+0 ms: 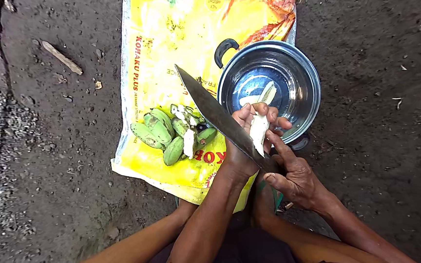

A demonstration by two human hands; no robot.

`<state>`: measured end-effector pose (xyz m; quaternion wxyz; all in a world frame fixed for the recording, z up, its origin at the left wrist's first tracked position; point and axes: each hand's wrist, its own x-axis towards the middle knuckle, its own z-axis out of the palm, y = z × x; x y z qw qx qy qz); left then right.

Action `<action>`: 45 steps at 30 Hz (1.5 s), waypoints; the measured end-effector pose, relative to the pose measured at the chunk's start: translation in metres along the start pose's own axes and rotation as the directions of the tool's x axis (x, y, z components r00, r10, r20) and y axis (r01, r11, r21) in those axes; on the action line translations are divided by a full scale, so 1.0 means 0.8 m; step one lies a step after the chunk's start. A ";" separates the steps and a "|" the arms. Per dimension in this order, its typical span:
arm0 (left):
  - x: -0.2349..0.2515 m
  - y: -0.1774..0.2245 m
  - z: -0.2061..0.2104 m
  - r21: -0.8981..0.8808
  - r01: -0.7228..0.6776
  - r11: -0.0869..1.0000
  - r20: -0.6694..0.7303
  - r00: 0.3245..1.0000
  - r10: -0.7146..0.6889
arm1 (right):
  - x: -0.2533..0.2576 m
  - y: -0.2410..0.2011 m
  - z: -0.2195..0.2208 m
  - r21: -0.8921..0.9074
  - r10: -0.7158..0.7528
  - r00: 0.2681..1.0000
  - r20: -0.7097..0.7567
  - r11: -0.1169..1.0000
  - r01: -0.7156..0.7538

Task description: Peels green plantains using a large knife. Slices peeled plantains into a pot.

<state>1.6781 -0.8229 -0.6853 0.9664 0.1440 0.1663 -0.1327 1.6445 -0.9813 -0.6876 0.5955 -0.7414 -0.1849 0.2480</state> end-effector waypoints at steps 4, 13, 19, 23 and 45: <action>0.000 -0.002 -0.003 -0.014 -0.033 0.999 0.004 0.999 0.033 | 0.004 0.002 0.004 0.017 0.008 1.000 -0.013 1.000 -0.008; -0.002 -0.015 -0.004 -0.064 -0.079 0.995 -0.001 0.997 0.079 | 0.010 0.003 0.009 -0.005 0.000 0.995 -0.102 1.000 -0.001; -0.004 -0.018 -0.002 0.017 -0.066 0.998 0.024 0.998 0.065 | 0.010 0.003 0.004 -0.028 -0.023 0.992 -0.126 0.999 0.019; 0.000 -0.007 0.001 0.081 -0.025 0.996 0.043 0.999 0.021 | 0.001 0.003 -0.003 -0.020 0.015 0.998 -0.061 1.000 -0.016; -0.010 -0.027 0.021 0.209 -0.051 0.977 0.055 0.998 0.041 | 0.023 0.002 -0.011 -0.012 -0.047 0.953 -0.298 0.999 0.045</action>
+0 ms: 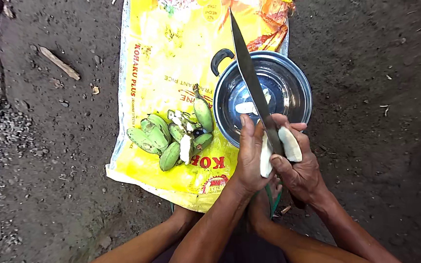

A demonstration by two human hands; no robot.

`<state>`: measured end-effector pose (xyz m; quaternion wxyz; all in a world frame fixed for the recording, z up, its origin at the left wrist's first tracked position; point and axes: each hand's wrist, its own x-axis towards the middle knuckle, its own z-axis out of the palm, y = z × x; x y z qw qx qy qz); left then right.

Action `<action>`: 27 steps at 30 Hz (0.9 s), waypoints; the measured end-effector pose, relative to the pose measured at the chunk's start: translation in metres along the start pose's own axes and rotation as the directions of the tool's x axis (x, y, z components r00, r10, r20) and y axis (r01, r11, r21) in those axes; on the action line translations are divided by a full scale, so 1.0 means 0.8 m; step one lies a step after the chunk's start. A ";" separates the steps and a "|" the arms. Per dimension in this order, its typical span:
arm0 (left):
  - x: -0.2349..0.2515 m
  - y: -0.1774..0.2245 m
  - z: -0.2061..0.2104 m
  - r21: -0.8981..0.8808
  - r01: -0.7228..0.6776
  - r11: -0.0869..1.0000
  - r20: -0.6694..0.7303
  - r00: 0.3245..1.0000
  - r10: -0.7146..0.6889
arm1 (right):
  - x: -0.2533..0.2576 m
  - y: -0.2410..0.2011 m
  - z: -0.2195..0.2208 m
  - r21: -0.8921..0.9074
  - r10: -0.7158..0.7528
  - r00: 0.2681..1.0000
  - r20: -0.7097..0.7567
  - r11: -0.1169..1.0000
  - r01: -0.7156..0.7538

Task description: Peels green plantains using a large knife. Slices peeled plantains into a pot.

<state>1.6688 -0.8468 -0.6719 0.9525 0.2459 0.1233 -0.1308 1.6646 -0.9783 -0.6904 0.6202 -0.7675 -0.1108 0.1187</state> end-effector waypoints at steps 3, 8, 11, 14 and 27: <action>0.007 0.003 -0.006 -0.060 0.041 0.997 0.049 0.998 -0.038 | -0.006 -0.005 -0.007 -0.060 0.058 0.998 -0.001 0.997 -0.058; 0.017 0.008 -0.026 -0.223 0.145 0.964 -0.015 0.988 -0.152 | -0.001 -0.004 -0.009 -0.016 0.218 0.974 0.058 0.976 -0.217; 0.020 0.011 -0.033 -0.273 0.147 0.951 -0.042 0.985 -0.165 | 0.010 -0.008 -0.011 0.047 0.290 0.954 0.081 0.955 -0.294; 0.022 0.012 -0.037 -0.282 0.129 0.951 -0.064 0.986 -0.153 | 0.017 -0.014 -0.012 0.056 0.333 0.937 0.105 0.939 -0.340; 0.028 0.027 -0.037 -0.357 0.017 0.934 -0.325 0.935 -0.142 | 0.004 -0.018 -0.015 0.010 0.273 0.939 0.211 0.960 -0.281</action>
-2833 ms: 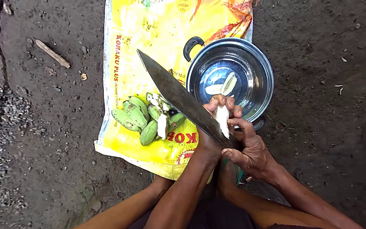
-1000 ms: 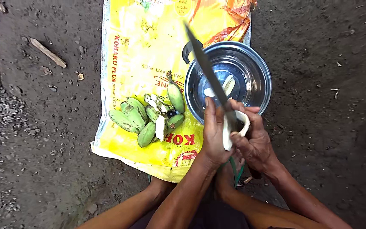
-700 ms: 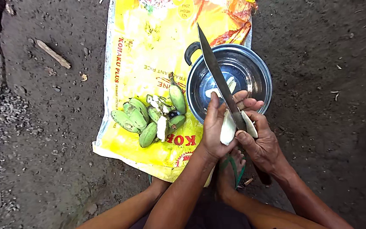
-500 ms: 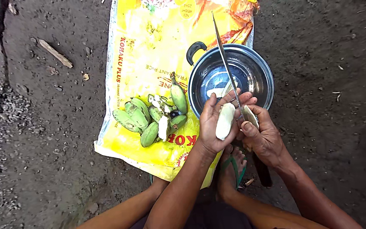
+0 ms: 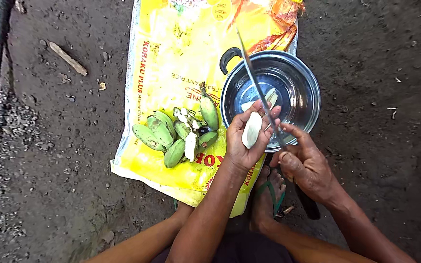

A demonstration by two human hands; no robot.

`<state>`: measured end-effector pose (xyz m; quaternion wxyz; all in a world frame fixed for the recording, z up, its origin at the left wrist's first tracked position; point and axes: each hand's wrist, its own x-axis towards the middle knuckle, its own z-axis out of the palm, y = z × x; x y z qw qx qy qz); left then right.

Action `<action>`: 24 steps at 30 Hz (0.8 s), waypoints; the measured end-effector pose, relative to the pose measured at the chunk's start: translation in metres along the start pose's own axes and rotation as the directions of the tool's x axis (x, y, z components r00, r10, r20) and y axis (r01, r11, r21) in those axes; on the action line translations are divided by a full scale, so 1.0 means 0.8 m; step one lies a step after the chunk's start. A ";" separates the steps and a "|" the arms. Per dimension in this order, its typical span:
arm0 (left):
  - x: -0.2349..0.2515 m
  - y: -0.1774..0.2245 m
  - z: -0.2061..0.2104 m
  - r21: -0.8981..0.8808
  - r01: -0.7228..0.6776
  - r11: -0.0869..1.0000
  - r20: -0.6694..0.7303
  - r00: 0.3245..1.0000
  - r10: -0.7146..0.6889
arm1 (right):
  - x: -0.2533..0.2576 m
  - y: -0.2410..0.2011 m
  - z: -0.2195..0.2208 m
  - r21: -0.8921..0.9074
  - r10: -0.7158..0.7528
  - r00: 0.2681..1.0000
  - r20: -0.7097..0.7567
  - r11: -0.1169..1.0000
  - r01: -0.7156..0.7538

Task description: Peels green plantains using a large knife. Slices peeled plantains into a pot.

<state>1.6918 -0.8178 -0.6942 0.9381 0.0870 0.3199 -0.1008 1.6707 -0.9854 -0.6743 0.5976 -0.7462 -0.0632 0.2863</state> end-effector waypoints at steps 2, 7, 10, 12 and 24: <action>-0.003 0.001 -0.002 0.019 0.025 1.000 0.026 0.999 -0.025 | -0.008 0.002 0.009 -0.032 -0.070 0.997 0.027 0.997 0.071; -0.003 -0.003 -0.011 0.058 -0.030 0.998 0.200 0.980 0.018 | -0.011 0.000 0.019 -0.122 -0.176 0.981 0.083 0.975 0.185; -0.002 -0.002 -0.014 0.114 -0.043 0.993 0.282 0.959 0.009 | -0.011 0.000 0.021 -0.121 -0.183 0.977 0.111 0.973 0.196; -0.003 -0.002 -0.010 0.106 -0.035 0.994 0.290 0.957 0.002 | -0.013 0.001 0.022 -0.140 -0.192 0.975 0.114 0.968 0.207; -0.017 -0.008 0.004 0.165 -0.147 0.975 0.266 0.959 0.099 | -0.013 0.009 0.026 -0.075 -0.192 0.972 0.137 0.976 0.203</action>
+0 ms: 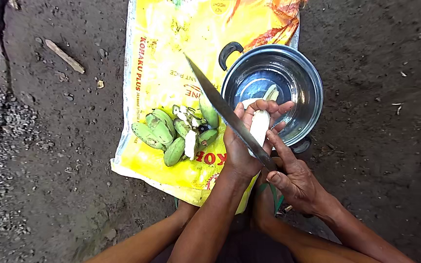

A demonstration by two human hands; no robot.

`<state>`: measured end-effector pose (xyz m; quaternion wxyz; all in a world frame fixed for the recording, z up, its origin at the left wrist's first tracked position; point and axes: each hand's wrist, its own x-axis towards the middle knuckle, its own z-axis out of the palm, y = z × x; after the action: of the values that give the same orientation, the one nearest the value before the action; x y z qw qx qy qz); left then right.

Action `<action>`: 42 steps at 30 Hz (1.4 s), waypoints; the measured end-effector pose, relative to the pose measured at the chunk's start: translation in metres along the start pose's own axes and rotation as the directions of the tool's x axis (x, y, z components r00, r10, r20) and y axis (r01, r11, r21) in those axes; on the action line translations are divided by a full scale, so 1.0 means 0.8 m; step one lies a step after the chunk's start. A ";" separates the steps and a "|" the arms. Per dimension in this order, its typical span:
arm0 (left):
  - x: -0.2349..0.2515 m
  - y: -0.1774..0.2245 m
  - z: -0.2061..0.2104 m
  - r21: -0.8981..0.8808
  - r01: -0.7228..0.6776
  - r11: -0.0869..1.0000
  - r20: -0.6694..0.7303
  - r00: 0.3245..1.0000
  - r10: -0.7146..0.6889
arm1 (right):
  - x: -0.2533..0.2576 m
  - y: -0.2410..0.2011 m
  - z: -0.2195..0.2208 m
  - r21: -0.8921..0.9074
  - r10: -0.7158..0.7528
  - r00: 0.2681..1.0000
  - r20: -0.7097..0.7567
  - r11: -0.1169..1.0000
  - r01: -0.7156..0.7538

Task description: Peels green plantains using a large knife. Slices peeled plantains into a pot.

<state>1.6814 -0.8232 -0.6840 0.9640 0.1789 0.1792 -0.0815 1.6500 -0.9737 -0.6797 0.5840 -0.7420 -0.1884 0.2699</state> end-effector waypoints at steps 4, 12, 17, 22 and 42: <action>0.003 -0.001 0.001 -0.014 0.019 1.000 0.013 1.000 -0.019 | -0.005 0.000 -0.003 0.005 -0.010 1.000 0.027 1.000 0.010; 0.001 0.000 -0.002 0.011 0.055 0.998 0.061 0.997 -0.056 | -0.003 0.001 -0.005 0.029 0.019 0.999 0.041 0.999 -0.020; 0.004 0.004 -0.001 -0.002 0.058 0.998 0.070 0.996 -0.058 | -0.004 0.000 -0.006 -0.005 0.005 0.999 0.041 1.000 -0.005; 0.001 0.000 -0.001 0.035 0.038 0.999 0.108 0.993 -0.041 | -0.004 0.003 -0.002 0.008 0.011 1.000 0.022 1.000 -0.011; -0.003 -0.022 -0.005 0.140 -0.105 0.985 0.169 0.982 0.080 | 0.000 0.012 0.007 0.029 0.014 0.989 -0.151 1.000 -0.009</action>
<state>1.6740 -0.8377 -0.6923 0.9622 0.2510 0.0847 -0.0640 1.6460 -0.9717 -0.6901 0.6055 -0.7529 -0.1356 0.2191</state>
